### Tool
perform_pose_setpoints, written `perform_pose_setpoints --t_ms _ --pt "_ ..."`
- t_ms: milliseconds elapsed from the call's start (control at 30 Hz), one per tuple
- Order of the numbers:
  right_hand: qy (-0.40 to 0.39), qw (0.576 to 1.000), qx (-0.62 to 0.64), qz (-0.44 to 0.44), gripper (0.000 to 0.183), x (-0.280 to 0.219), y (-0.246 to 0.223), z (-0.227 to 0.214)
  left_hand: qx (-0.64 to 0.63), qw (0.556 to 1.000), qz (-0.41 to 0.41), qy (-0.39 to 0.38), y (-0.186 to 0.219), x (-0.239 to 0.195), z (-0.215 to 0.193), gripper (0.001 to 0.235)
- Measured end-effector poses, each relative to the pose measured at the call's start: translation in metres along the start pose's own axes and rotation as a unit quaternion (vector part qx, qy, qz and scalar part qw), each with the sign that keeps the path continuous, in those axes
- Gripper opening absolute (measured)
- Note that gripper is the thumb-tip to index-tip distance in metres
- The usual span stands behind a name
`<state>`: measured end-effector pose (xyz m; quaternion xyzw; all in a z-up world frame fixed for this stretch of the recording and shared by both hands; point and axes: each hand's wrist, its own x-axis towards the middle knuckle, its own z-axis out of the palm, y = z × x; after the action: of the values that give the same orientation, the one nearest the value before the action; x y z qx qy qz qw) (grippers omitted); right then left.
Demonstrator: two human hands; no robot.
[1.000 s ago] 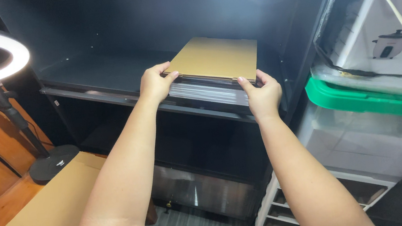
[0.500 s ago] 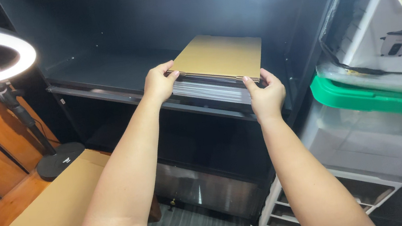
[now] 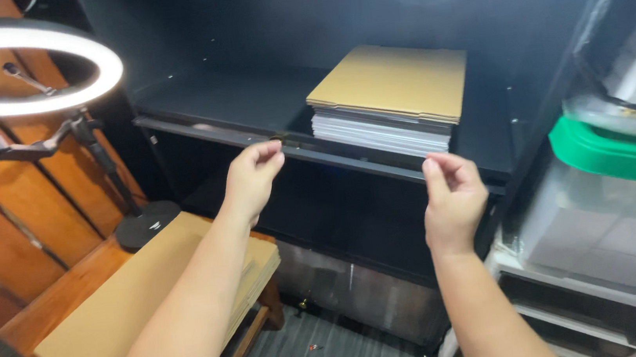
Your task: The person picks up white paper sheets and brown cardboard sheets from a pile on a wooden chair and places them onto a black shelf. The person alternates between handling white and brown sheets, stacking them neatly on the shelf.
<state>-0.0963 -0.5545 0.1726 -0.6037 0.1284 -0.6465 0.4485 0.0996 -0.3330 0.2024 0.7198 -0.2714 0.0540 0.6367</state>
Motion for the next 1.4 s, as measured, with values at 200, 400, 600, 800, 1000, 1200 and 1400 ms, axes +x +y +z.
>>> perform_pose_setpoints --t_ms 200,400,600,800,1000,1200,1400 --pt "-0.082 0.988 0.066 0.115 0.014 -0.077 0.024 0.038 0.2 0.979 0.014 -0.044 -0.054 -0.094 -0.078 0.027" --pt "-0.178 0.962 0.073 0.196 0.013 -0.158 0.037 0.078 0.454 0.888 -0.069 0.035 -0.139 -0.165 -0.162 0.033" --pt "-0.322 0.933 -0.004 0.16 0.013 -0.246 0.031 0.117 0.458 0.871 -0.145 0.104 -0.157 -0.233 -0.195 0.034" --pt "-0.54 0.836 -0.095 0.017 0.028 -0.291 -0.011 0.133 0.414 0.888 -0.187 0.067 -0.12 -0.259 -0.208 0.037" --pt "-0.571 0.808 -0.101 -0.103 0.046 -0.321 -0.015 0.145 0.391 0.902 -0.175 0.052 -0.103 -0.267 -0.212 0.038" --pt "-0.589 0.783 -0.133 -0.149 0.05 -0.343 0.006 0.15 0.389 0.9 -0.196 0.03 -0.113 -0.267 -0.215 0.041" --pt "-0.607 0.768 -0.162 -0.124 0.058 -0.345 0.008 0.151 0.41 0.888 -0.21 0.005 -0.122 -0.264 -0.213 0.041"
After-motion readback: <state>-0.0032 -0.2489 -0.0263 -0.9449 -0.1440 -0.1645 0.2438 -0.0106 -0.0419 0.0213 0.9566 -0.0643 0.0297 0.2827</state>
